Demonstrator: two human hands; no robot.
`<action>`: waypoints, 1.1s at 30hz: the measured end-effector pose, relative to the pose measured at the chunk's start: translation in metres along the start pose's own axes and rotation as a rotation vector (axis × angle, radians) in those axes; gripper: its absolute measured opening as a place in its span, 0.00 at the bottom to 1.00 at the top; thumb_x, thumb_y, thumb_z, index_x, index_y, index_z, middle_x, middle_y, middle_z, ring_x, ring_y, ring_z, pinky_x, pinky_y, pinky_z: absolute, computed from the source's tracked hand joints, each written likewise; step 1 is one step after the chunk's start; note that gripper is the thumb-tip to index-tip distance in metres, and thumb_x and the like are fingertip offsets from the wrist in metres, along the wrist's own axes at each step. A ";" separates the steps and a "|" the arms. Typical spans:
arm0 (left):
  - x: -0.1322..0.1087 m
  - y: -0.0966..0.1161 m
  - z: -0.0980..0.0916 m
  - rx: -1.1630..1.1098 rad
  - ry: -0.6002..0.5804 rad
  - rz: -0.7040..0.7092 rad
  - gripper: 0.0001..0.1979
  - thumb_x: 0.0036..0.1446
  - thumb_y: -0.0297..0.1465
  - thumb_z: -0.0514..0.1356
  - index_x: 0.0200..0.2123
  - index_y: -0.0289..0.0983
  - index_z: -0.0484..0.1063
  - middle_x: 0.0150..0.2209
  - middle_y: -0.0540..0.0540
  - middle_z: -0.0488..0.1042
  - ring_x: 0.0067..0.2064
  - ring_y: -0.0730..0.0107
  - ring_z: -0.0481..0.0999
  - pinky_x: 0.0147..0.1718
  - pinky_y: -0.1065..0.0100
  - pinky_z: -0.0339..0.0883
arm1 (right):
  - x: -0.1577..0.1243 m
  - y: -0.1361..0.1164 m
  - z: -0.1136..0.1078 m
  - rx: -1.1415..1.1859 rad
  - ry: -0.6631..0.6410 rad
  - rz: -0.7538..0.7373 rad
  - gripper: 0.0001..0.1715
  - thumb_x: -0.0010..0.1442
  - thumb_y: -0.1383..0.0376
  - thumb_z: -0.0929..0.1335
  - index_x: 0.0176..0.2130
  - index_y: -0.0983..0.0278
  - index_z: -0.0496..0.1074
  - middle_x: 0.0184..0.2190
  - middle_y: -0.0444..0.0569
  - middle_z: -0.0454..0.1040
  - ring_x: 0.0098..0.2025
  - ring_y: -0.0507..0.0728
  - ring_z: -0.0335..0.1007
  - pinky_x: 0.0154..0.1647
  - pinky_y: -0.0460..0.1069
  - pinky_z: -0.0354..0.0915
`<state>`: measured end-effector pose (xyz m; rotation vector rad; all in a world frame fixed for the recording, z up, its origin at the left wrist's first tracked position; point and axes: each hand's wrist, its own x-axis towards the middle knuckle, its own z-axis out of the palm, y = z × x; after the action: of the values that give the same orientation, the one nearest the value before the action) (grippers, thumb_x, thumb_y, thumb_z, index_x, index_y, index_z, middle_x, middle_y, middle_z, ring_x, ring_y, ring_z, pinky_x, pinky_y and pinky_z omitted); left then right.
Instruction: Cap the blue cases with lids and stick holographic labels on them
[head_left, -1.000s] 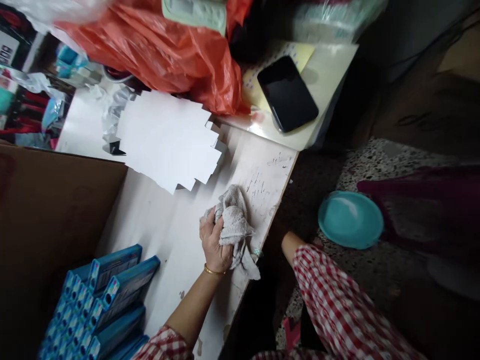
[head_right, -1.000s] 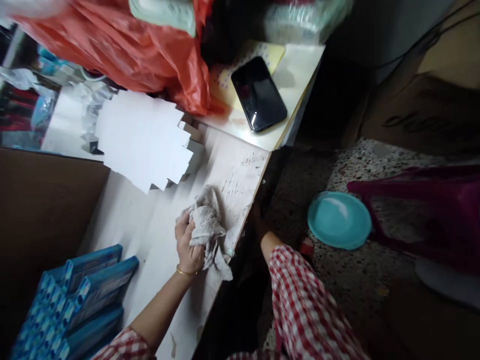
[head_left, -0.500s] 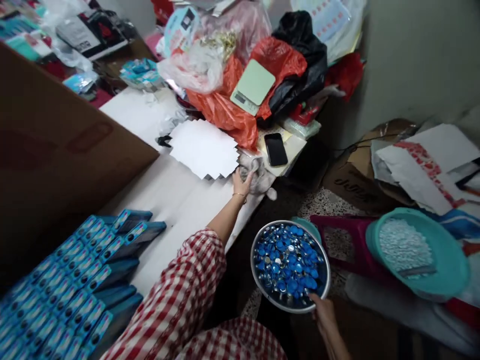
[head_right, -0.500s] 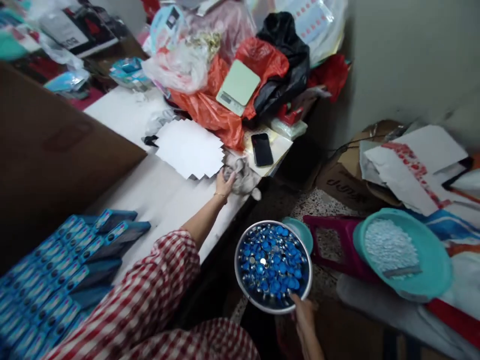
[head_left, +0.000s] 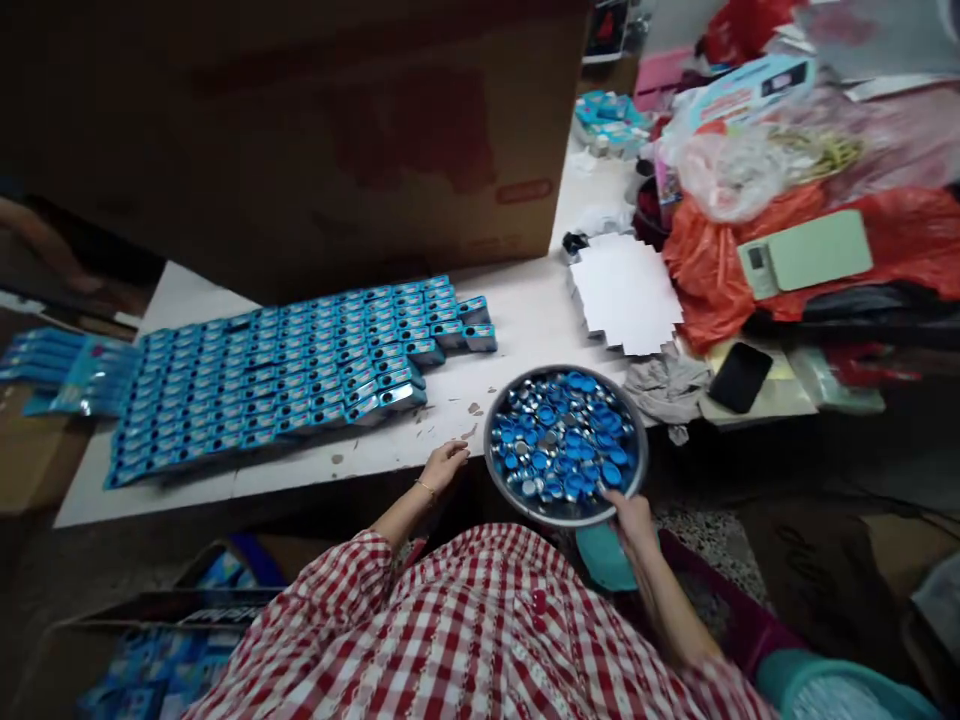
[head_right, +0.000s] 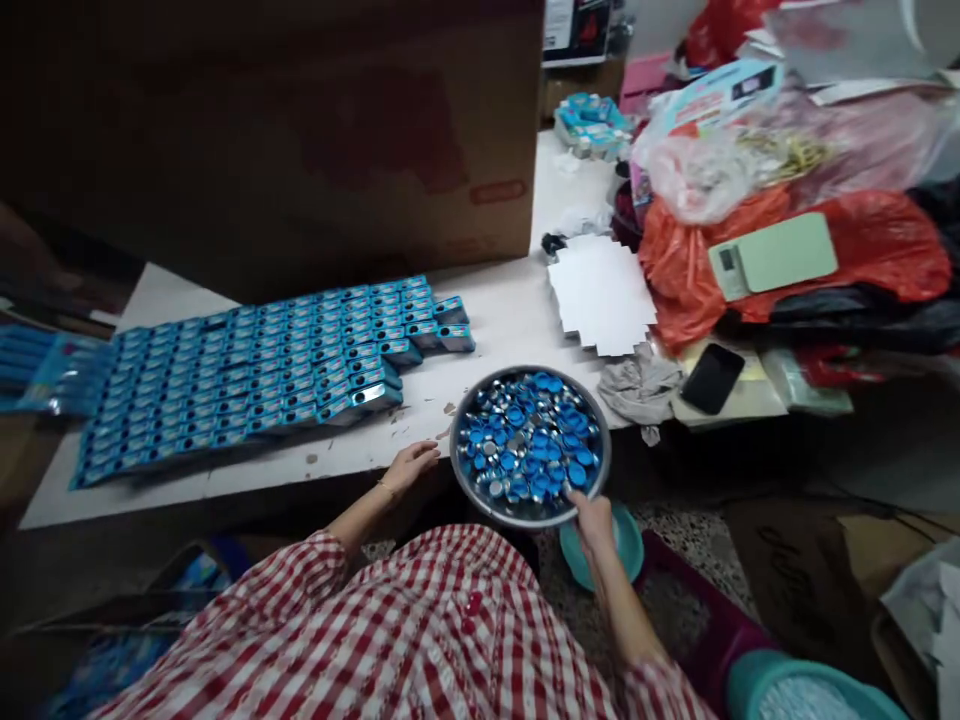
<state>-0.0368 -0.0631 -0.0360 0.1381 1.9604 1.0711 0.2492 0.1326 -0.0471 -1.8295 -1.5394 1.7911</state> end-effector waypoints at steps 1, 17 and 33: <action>-0.005 -0.003 -0.009 -0.028 -0.002 0.011 0.17 0.49 0.35 0.60 0.42 0.33 0.71 0.39 0.41 0.76 0.37 0.65 0.76 0.41 0.62 0.69 | 0.015 -0.018 0.019 -0.020 0.009 -0.009 0.16 0.38 0.53 0.66 0.15 0.58 0.57 0.09 0.42 0.57 0.10 0.52 0.54 0.08 0.48 0.54; 0.052 0.046 -0.067 0.262 -0.126 0.221 0.28 0.47 0.35 0.62 0.52 0.35 0.65 0.38 0.39 0.75 0.42 0.55 0.75 0.45 0.59 0.66 | 0.042 -0.155 0.169 -1.072 0.114 -0.819 0.36 0.59 0.56 0.63 0.62 0.62 0.53 0.59 0.59 0.57 0.58 0.65 0.52 0.55 0.59 0.57; 0.079 0.127 0.022 -0.222 0.083 0.178 0.26 0.51 0.30 0.59 0.54 0.37 0.63 0.51 0.39 0.68 0.46 0.64 0.71 0.46 0.64 0.66 | 0.139 -0.218 0.122 -1.080 -0.125 -0.841 0.24 0.57 0.68 0.61 0.54 0.63 0.65 0.43 0.54 0.65 0.42 0.58 0.65 0.43 0.50 0.63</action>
<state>-0.1054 0.0671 0.0004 0.1514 1.9135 1.4235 0.0003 0.2698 -0.0159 -0.8931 -3.0240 0.6826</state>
